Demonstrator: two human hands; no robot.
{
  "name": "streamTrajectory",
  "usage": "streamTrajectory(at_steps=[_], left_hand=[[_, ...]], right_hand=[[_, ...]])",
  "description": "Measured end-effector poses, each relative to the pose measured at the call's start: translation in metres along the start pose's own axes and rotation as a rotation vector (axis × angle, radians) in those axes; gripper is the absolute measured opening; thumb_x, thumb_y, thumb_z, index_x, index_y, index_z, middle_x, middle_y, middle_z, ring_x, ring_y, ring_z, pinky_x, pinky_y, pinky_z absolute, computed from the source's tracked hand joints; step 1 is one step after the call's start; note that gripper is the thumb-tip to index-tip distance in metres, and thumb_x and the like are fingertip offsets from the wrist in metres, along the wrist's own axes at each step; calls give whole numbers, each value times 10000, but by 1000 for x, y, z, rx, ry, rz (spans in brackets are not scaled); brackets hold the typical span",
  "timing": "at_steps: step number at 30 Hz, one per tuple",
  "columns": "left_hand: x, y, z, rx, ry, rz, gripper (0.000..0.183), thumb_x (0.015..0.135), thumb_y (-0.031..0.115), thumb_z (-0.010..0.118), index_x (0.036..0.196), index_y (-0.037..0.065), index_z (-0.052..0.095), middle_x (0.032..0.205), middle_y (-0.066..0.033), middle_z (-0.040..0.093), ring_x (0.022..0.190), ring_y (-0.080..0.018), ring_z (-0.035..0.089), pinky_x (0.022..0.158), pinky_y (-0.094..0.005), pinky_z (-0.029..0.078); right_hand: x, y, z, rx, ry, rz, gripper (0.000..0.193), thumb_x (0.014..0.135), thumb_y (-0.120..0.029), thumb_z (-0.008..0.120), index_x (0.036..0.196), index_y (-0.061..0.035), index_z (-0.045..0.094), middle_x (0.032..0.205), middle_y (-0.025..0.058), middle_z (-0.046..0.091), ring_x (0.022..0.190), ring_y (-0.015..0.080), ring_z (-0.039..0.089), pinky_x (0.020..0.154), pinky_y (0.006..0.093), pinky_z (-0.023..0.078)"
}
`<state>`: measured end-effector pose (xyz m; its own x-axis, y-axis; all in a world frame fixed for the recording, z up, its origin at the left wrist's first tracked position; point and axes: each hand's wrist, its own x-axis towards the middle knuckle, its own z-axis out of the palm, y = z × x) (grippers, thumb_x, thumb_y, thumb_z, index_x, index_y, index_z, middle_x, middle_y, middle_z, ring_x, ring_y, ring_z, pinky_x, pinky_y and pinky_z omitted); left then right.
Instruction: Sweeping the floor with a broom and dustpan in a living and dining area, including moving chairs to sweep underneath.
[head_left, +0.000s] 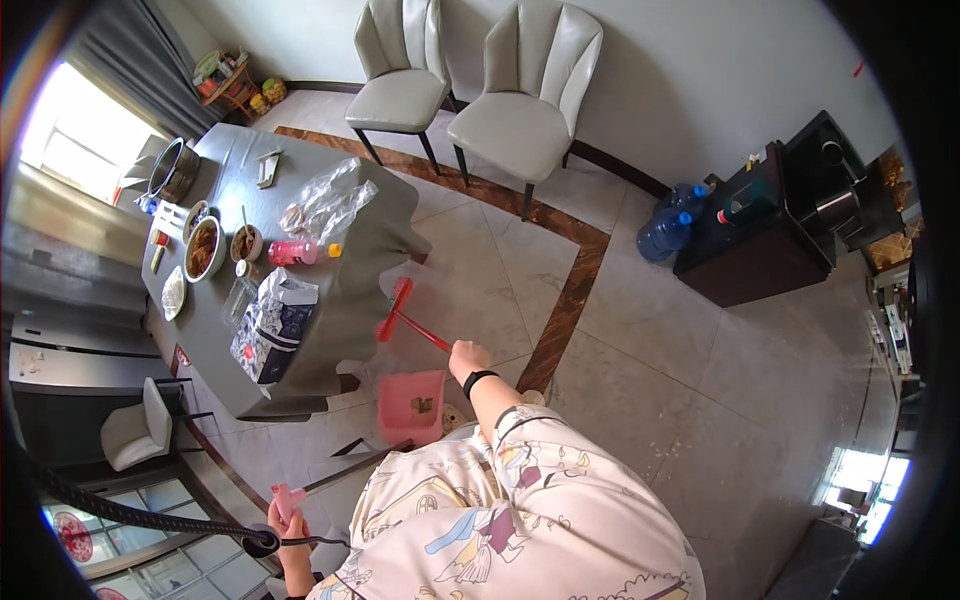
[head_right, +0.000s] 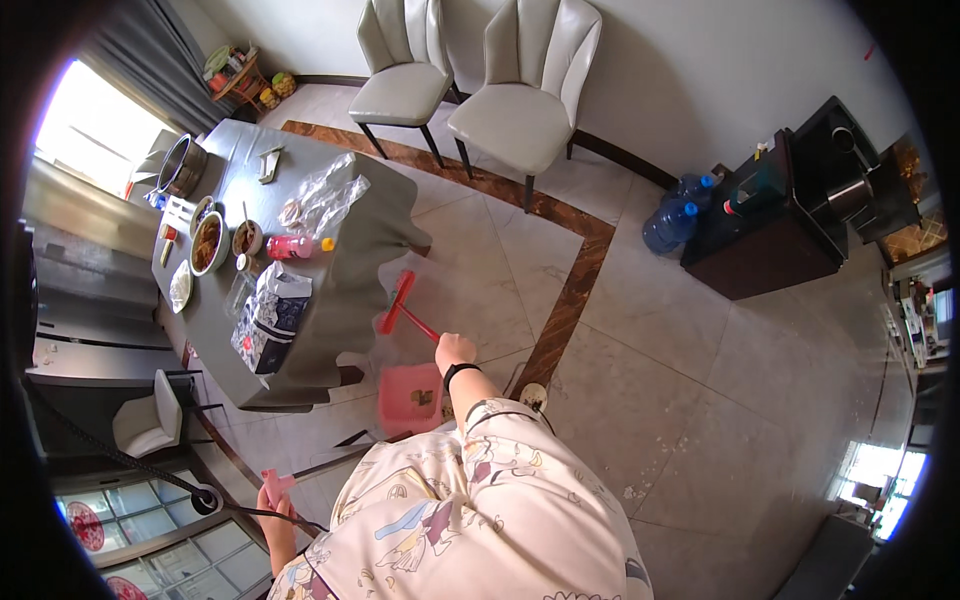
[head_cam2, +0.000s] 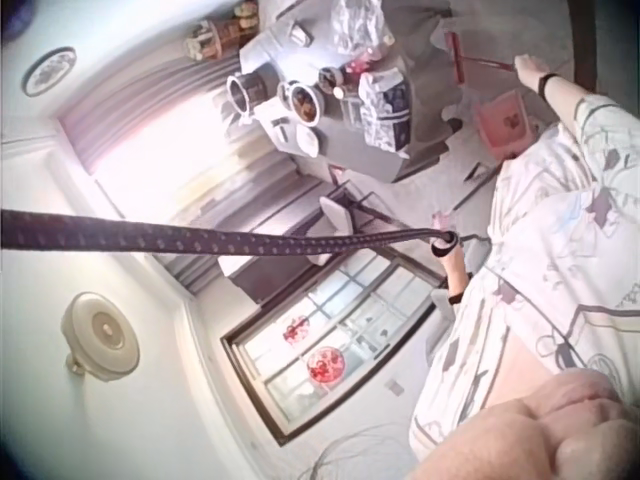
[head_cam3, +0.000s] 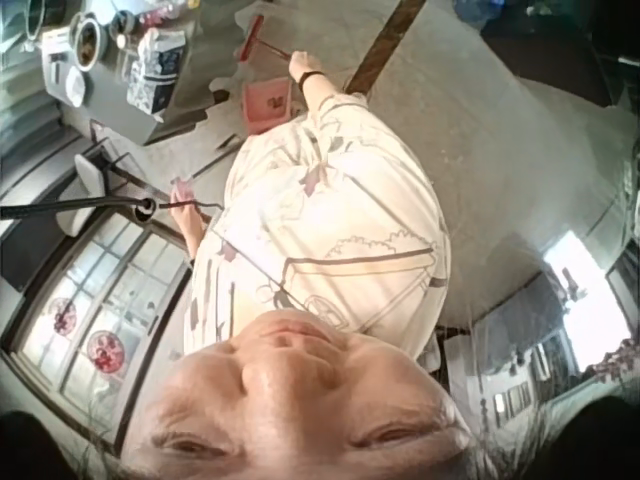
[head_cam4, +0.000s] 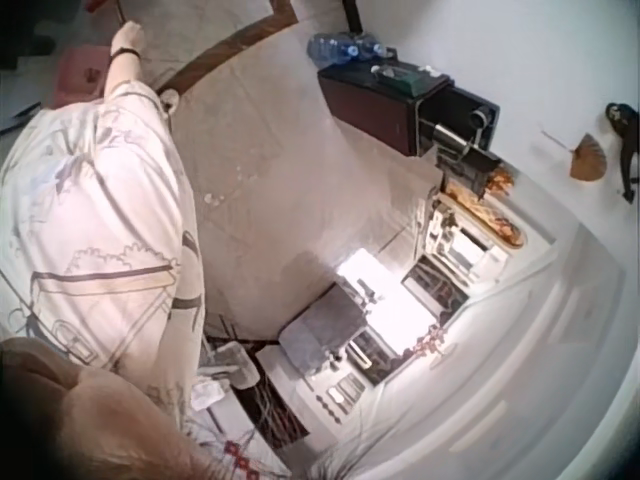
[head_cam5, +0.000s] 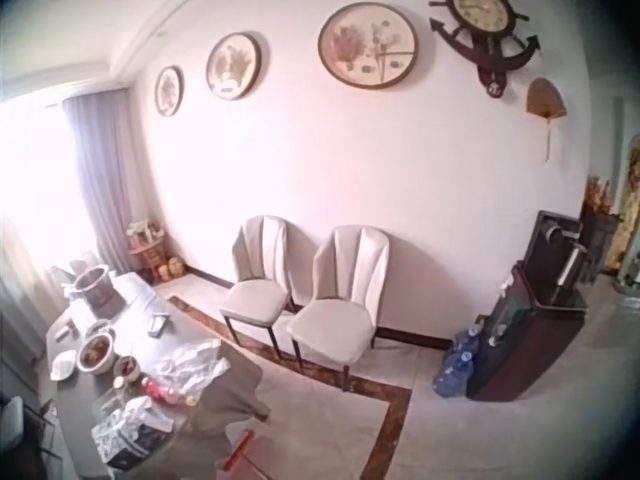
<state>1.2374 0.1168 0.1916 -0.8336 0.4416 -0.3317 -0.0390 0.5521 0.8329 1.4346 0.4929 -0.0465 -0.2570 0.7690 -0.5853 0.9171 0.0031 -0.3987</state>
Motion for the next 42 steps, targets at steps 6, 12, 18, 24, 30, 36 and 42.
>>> streamTrajectory(at_steps=[6, 12, 18, 24, 30, 36, 42], left_hand=[[-2, 16, 25, 79, 6, -5, 391, 811, 31, 544, 1197, 30, 486, 615, 4, 499, 406, -50, 410, 344, -187, 311], [35, 35, 78, 119, -173, 96, 344, 829, 57, 585, 1165, 19, 517, 598, 10, 518, 379, -51, 422, 323, -195, 307], [64, 62, 149, 246, -300, 227, 312, 843, 61, 583, 1150, 38, 533, 626, 14, 519, 392, -44, 421, 329, -193, 306], [86, 84, 204, 272, -307, 257, 238, 853, 138, 590, 1079, 65, 566, 622, 39, 448, 410, -47, 348, 362, -216, 278], [116, 88, 241, 212, -288, 319, 290, 873, 275, 613, 1110, 113, 572, 603, 49, 486, 385, -42, 354, 352, -200, 281], [96, 140, 293, 101, -282, 308, 241, 872, 147, 610, 1101, 113, 545, 567, 44, 454, 398, -41, 403, 332, -189, 293], [103, 189, 360, 213, -418, 455, 260, 868, 109, 587, 1124, 85, 547, 607, 34, 479, 422, -35, 417, 350, -181, 316]], right_hand=[[-23, 76, -2, 39, -10, 87, 242, 858, -169, 481, 939, -71, 687, 1002, 185, 651, 962, 340, 628, 799, 445, 510], [-129, 286, 3, 88, 70, 303, 266, 856, -256, 525, 1085, -285, 656, 940, 138, 656, 897, 344, 624, 776, 456, 500], [-307, 428, -5, 238, 238, 606, 238, 836, -281, 525, 982, -189, 690, 914, 195, 636, 888, 395, 605, 724, 450, 487], [-434, 482, -31, 187, 243, 966, 254, 834, -225, 560, 1056, -193, 680, 966, 160, 654, 907, 359, 620, 773, 432, 500], [-461, 489, -52, 223, 273, 958, 289, 810, -210, 580, 1087, -194, 664, 936, 187, 647, 883, 365, 619, 750, 443, 497], [-358, 464, -56, 394, 385, 735, 310, 830, -209, 536, 1119, -238, 641, 869, 201, 635, 819, 385, 617, 709, 464, 492], [-178, 403, -106, 414, 473, 574, 260, 832, -231, 550, 1058, -190, 671, 928, 156, 656, 889, 351, 621, 768, 453, 500]])
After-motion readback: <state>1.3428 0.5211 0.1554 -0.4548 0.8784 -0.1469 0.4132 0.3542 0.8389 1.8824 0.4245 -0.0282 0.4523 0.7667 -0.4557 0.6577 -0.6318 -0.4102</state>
